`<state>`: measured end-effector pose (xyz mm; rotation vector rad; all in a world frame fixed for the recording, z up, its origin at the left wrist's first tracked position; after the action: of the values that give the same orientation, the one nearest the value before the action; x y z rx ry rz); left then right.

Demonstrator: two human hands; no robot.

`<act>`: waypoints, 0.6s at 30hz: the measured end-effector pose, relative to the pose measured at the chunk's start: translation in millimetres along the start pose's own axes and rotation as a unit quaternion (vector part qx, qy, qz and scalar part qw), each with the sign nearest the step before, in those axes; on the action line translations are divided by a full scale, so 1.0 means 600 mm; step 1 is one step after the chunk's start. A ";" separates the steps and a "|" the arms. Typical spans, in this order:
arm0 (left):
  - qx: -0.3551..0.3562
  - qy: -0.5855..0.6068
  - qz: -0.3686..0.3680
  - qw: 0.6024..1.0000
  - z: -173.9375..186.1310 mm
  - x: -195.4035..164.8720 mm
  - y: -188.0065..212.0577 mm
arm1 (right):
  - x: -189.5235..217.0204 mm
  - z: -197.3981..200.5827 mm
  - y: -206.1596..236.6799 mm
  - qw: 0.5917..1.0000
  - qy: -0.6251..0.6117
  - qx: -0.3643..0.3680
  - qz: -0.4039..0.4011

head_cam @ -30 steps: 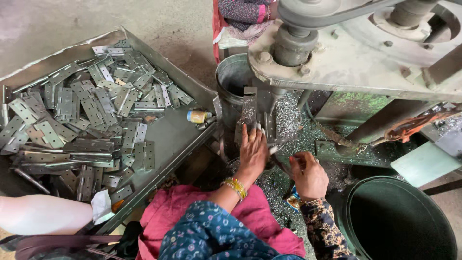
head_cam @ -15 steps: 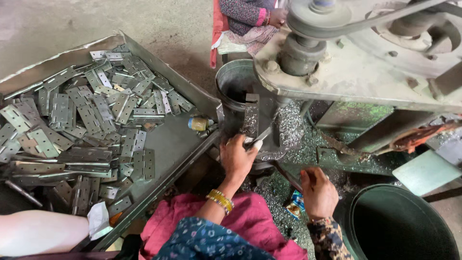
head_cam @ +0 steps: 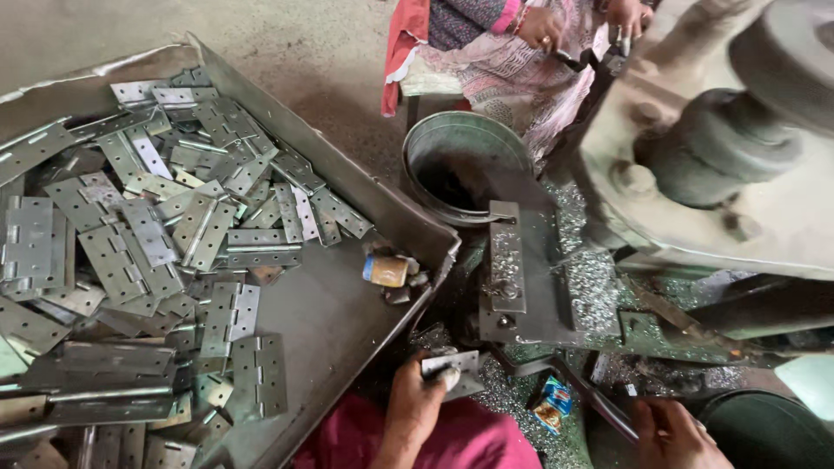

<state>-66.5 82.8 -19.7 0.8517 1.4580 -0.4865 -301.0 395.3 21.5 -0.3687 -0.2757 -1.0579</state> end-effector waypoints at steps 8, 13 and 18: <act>0.137 -0.245 -0.151 0.948 0.017 0.164 -0.009 | -0.213 -0.098 -0.051 0.996 -0.053 -0.031 -0.062; 0.013 -0.192 -0.062 0.979 0.015 0.209 -0.001 | -0.213 -0.090 -0.066 0.992 -0.063 -0.008 -0.111; 0.045 -0.196 -0.161 0.966 0.018 0.225 0.006 | -0.238 -0.099 -0.070 0.991 -0.063 -0.001 -0.119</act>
<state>-44.2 105.0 -151.5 0.5470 1.2126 -0.9189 -402.0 464.7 -81.5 -0.4126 -0.4405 -1.2719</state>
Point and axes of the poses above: each hand's wrist, its own y-axis away from the middle knuckle, its own z-axis out of the back of the hand, x = y × z, the point moved 2 cm from there along -y, towards the middle knuckle, and after that the axes turned 10 degrees about x, right-handed, at the moved point
